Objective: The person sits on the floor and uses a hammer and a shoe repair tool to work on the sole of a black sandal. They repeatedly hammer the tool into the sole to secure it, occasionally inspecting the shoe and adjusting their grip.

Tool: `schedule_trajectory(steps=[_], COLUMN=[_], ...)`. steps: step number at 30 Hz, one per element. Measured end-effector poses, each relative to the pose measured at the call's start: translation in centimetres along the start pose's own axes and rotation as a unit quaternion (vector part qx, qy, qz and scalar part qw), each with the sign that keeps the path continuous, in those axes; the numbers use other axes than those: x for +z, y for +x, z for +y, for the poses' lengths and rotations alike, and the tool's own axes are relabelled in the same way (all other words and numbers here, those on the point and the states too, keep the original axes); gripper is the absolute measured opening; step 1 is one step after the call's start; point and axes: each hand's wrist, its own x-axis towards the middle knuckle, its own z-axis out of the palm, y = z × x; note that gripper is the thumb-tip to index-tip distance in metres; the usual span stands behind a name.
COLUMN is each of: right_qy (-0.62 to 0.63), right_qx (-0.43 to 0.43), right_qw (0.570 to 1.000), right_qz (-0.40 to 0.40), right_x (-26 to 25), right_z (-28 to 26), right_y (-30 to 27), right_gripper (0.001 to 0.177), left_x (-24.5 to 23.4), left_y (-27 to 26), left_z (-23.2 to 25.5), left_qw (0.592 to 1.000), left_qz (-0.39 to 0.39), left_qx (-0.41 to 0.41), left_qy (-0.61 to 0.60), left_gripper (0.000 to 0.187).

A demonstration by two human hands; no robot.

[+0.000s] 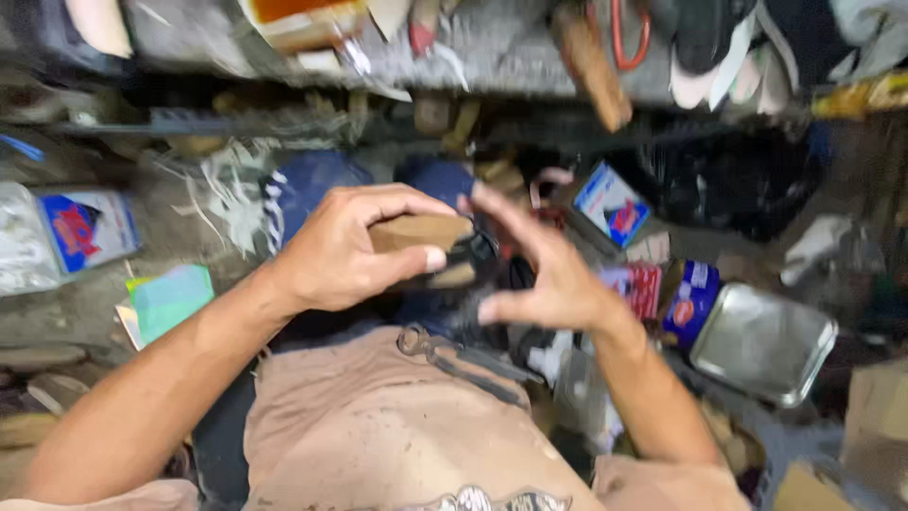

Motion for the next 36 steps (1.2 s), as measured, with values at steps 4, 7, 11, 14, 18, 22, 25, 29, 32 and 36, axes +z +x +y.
schedule_trajectory(steps=[4,7,11,14,18,22,25,29,32,36], right_qy=[-0.064,-0.141,-0.238,-0.275,-0.324,-0.329,-0.333,-0.322,-0.315,-0.306], right_qx=[-0.075,-0.132,-0.160,-0.204,-0.216,-0.219,-0.215,-0.218,-0.221,-0.181], right_qw=[0.989,0.954,0.921,0.910,0.909,0.909,0.909,0.914,0.916,0.927], right_qz=[0.108,0.227,0.264,0.235,0.147,0.133,0.128,0.118,0.112,0.122], right_x=[3.2,6.3,8.9,10.5,11.2,11.6,11.6,11.5,11.3,9.2], right_z=[-0.7,0.4,-1.2,-2.9,-3.6,-3.4,-3.3,-3.6,-3.4,-4.2], right_y=[-1.6,-2.4,-3.4,-3.4,-4.3,-4.4,-4.5,-4.3,-4.0,-3.5], right_gripper=[0.076,0.046,0.037,0.042,0.035,0.035,0.036,0.033,0.031,0.034], left_x=[0.5,1.6,4.2,3.9,2.1,1.5,1.4,1.3,1.4,1.3], left_y=[-0.7,-2.3,-7.3,-9.2,-11.1,-11.6,-11.5,-10.4,-9.0,-7.3], left_z=[0.1,-0.2,0.2,1.1,2.0,2.0,1.4,0.6,0.5,1.7], left_qw=[0.985,0.989,0.988,0.981,0.988,0.987,0.987,0.991,0.987,0.980], left_qz=[-0.010,0.042,0.111,0.148,0.103,0.098,0.081,0.045,0.049,0.052], left_qx=[0.056,0.099,0.102,0.091,0.099,0.100,0.104,0.119,0.150,0.171], left_qy=[-0.160,-0.102,-0.032,-0.085,-0.064,-0.084,-0.092,-0.052,-0.042,-0.084], left_gripper=[0.036,0.041,0.078,0.080,0.055,0.052,0.053,0.070,0.073,0.070])
